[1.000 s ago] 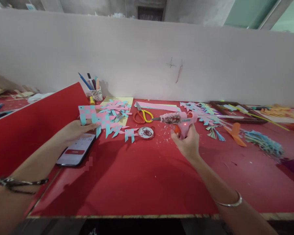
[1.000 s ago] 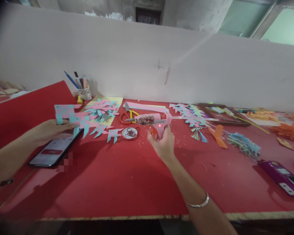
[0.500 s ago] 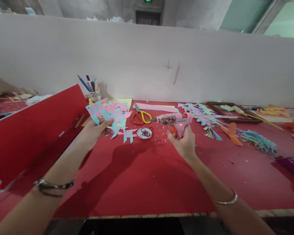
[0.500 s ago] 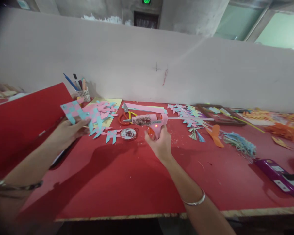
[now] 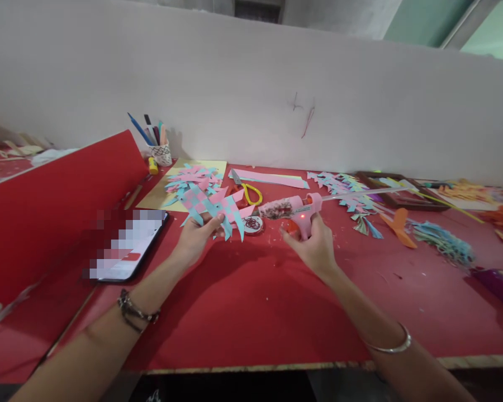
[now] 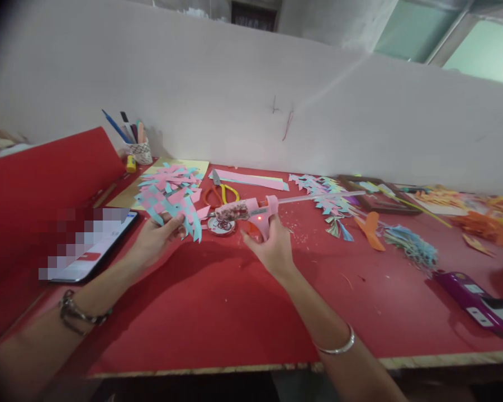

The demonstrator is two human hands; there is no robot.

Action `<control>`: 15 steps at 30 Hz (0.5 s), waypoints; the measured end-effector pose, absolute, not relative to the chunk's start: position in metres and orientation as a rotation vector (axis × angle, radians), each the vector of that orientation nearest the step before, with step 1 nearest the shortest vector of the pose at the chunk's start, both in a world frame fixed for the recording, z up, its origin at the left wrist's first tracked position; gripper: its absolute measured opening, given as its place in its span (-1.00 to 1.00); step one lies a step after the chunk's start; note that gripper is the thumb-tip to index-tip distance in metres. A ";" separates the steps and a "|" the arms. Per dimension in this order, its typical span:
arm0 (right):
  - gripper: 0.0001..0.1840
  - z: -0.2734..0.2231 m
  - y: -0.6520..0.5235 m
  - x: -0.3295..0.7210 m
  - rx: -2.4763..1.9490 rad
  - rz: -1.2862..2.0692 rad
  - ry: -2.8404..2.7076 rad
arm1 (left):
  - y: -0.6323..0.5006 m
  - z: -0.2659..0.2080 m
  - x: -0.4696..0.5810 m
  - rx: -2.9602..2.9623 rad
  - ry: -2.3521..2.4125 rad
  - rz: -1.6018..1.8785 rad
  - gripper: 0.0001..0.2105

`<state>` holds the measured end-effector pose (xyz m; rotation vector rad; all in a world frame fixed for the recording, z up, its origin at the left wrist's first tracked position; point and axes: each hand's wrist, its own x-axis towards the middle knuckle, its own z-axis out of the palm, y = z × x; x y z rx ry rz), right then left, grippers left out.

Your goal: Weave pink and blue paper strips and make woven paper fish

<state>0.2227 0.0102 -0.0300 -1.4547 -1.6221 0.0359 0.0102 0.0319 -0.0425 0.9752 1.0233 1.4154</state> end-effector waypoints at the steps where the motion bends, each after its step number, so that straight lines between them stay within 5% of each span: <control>1: -0.68 -0.030 0.010 0.222 -1.457 0.035 -1.624 | 0.031 -0.042 0.012 0.962 1.012 1.422 -0.67; 5: -0.59 -0.029 0.008 0.221 -1.471 0.037 -1.632 | 0.029 -0.037 0.015 0.891 1.027 1.441 -0.66; 15: -0.71 -0.027 0.006 0.221 -1.528 0.025 -1.619 | 0.025 -0.034 0.014 0.816 1.010 1.480 -0.70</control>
